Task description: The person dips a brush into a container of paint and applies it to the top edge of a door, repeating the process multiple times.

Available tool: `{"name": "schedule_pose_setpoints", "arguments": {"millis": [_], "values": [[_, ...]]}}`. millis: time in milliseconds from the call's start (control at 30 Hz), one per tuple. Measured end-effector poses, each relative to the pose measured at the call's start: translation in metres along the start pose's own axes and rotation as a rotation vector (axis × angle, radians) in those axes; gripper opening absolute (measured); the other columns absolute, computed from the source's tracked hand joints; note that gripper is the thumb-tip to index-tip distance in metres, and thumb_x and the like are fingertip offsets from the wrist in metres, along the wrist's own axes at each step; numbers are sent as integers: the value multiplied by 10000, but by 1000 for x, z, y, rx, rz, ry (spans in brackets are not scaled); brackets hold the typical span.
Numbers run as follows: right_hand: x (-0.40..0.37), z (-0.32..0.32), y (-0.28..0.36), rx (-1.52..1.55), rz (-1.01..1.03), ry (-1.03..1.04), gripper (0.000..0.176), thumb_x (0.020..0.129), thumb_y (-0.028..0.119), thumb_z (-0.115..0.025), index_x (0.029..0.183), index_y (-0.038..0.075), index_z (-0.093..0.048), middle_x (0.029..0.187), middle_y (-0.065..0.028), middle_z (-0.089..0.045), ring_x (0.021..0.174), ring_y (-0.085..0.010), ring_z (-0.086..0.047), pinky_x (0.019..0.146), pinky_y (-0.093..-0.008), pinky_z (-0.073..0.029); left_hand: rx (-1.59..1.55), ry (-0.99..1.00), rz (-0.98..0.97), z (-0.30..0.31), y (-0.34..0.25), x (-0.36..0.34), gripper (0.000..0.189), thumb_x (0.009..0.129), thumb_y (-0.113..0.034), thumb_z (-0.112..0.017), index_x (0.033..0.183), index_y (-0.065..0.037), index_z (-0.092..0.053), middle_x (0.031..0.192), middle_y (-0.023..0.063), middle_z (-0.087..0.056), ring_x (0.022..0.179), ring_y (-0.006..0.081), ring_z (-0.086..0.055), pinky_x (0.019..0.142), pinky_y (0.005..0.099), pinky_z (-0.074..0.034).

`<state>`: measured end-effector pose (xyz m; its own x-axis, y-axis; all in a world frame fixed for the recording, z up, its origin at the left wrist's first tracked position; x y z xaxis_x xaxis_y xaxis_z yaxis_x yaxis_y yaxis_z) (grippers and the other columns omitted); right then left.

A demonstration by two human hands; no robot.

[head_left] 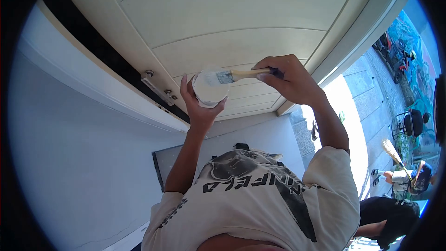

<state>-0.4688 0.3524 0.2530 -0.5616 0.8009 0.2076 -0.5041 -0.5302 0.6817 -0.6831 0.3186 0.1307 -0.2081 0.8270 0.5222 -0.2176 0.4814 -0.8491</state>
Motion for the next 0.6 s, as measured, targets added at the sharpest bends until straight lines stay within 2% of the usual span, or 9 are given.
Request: {"name": "schedule_pose_setpoints", "arguments": {"millis": [33,167,200,267,333,467,600], "values": [[1,-3,-4,82,-55,17,161,941,122,-629,1045,21,-698,656,-39,-586,586,-106,-516,557,-282,-398,-33,12,-9,1,0,2,1202,632,-14,-833,1533,-88,-41,1428,212,-315,1313,309,-436,1121,429,-400],[4,-16,-33,313,-107,9,179,967,135,-603,1048,1,-690,642,6,-534,569,-74,-450,544,-259,-357,-65,11,-31,9,-6,8,1194,632,2,-823,1536,-95,-49,1413,206,-340,1299,302,-456,1106,425,-419],[6,-16,-32,311,-97,16,179,967,135,-603,1048,1,-690,642,6,-534,569,-74,-450,544,-259,-357,-76,12,-28,10,-7,9,1190,631,2,-822,1537,-98,-56,1407,205,-348,1294,301,-461,1102,425,-424],[5,-18,-37,504,-183,23,203,969,139,-586,1055,-24,-671,668,2,-539,572,-61,-449,527,-220,-344,-86,2,-10,14,-8,11,1183,635,-4,-820,1539,-105,-64,1395,202,-361,1292,299,-461,1103,425,-417],[5,-26,-39,574,-179,32,202,970,137,-584,1054,-29,-664,671,2,-538,575,-62,-453,525,-219,-344,-102,2,41,15,-8,14,1179,631,-23,-821,1538,-94,-71,1394,201,-372,1291,295,-460,1103,428,-402],[5,-33,-39,789,-169,49,179,975,132,-577,1042,-23,-635,695,-15,-557,575,-74,-468,532,-227,-368,-146,-10,18,14,-16,20,1185,632,-36,-835,1534,-81,-67,1378,214,-417,1285,310,-471,1095,449,-389],[12,-36,-33,743,-161,119,173,993,173,-594,1057,17,-630,698,-27,-625,590,-78,-532,555,-227,-422,-174,3,-19,7,-36,32,1168,636,-21,-816,1535,-85,-73,1353,197,-416,1258,301,-486,1074,435,-422]]}}
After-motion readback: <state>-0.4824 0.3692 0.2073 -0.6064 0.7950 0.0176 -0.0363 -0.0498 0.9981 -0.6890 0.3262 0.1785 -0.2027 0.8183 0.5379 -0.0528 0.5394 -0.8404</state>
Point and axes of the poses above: each hand's wrist, its own x-axis towards the middle knuckle, its own z-axis out of the back of the hand, y = z × x, the point moved 10 cm from there along x, towards the middle knuckle
